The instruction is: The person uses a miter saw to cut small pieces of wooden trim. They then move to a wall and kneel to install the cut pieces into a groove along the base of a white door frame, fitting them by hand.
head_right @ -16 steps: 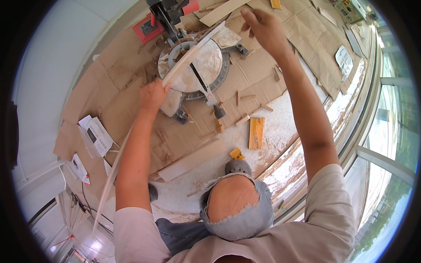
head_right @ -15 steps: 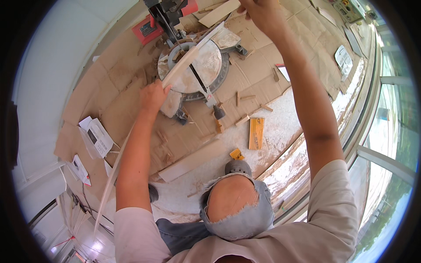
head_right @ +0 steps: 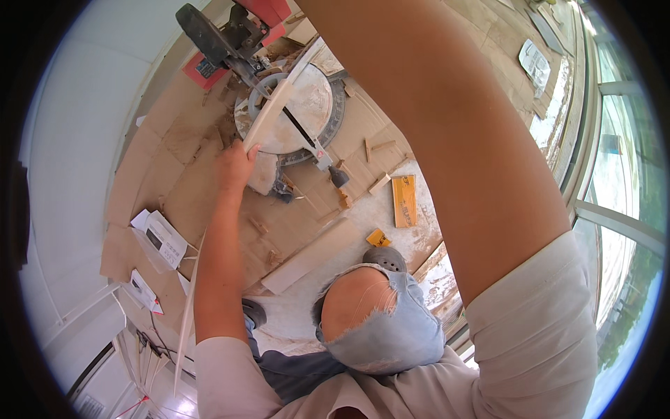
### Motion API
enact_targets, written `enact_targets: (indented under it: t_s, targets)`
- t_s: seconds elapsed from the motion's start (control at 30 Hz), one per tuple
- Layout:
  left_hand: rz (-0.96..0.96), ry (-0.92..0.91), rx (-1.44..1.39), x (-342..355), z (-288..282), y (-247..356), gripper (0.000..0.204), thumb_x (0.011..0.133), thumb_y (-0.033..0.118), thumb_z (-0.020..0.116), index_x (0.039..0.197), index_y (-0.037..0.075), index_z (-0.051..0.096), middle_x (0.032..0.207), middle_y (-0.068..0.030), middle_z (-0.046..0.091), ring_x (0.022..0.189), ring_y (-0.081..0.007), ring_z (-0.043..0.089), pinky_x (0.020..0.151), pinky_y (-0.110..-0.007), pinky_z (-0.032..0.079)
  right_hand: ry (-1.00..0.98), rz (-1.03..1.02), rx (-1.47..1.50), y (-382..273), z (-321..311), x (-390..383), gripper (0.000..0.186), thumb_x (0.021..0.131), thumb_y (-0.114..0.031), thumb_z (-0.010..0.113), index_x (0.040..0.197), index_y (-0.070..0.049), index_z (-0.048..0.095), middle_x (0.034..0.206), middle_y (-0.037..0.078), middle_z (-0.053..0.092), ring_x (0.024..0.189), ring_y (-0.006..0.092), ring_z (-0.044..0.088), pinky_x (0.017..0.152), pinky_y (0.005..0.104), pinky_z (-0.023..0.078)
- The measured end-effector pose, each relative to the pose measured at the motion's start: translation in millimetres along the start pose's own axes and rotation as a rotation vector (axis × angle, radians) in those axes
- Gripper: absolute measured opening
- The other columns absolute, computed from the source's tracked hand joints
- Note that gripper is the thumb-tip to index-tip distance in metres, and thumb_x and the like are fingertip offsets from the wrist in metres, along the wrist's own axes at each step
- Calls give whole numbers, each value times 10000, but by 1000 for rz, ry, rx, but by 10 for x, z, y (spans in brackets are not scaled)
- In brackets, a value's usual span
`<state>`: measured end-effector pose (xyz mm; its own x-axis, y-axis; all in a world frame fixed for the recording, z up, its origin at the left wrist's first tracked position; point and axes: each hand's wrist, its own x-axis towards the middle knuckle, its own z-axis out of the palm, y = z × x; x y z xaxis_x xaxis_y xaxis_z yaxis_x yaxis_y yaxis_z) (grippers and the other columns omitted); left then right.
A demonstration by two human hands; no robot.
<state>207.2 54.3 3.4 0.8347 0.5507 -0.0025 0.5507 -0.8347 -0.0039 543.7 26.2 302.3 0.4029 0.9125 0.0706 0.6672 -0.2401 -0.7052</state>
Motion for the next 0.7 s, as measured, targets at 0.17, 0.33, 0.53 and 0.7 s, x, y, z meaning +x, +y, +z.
enact_targets:
  t_s: [0.17,0.33,0.53,0.7]
  targets:
    - [25,5,-11,53,39,-12,518,933,560,599,876,46,617,751,-188,694,702,-378,690,624,-487,533,117,-110,-214,210,127,31,409,893,-365,627,1062,-9,736,1083,215,719,999,386,693,895,449,543]
    - [-26,-55,41,21,-26,-15,535,936,563,598,892,30,624,787,-216,697,759,-409,690,671,-502,536,244,75,-59,-59,102,-620,337,879,-296,616,1093,-72,749,1132,194,714,1090,378,676,934,446,534]
    - [-33,-45,73,-146,-47,-388,543,943,563,591,900,23,624,800,-226,693,778,-406,687,691,-500,536,-11,113,-286,-279,217,-186,271,897,-183,581,1078,-87,758,1146,167,720,1088,349,686,891,427,556]
    - [66,-10,31,33,16,-35,520,948,546,595,879,31,623,783,-214,687,764,-396,685,682,-494,535,75,64,-279,-38,-28,-590,255,896,-178,590,1063,-94,763,1151,158,720,1084,346,688,883,423,563]
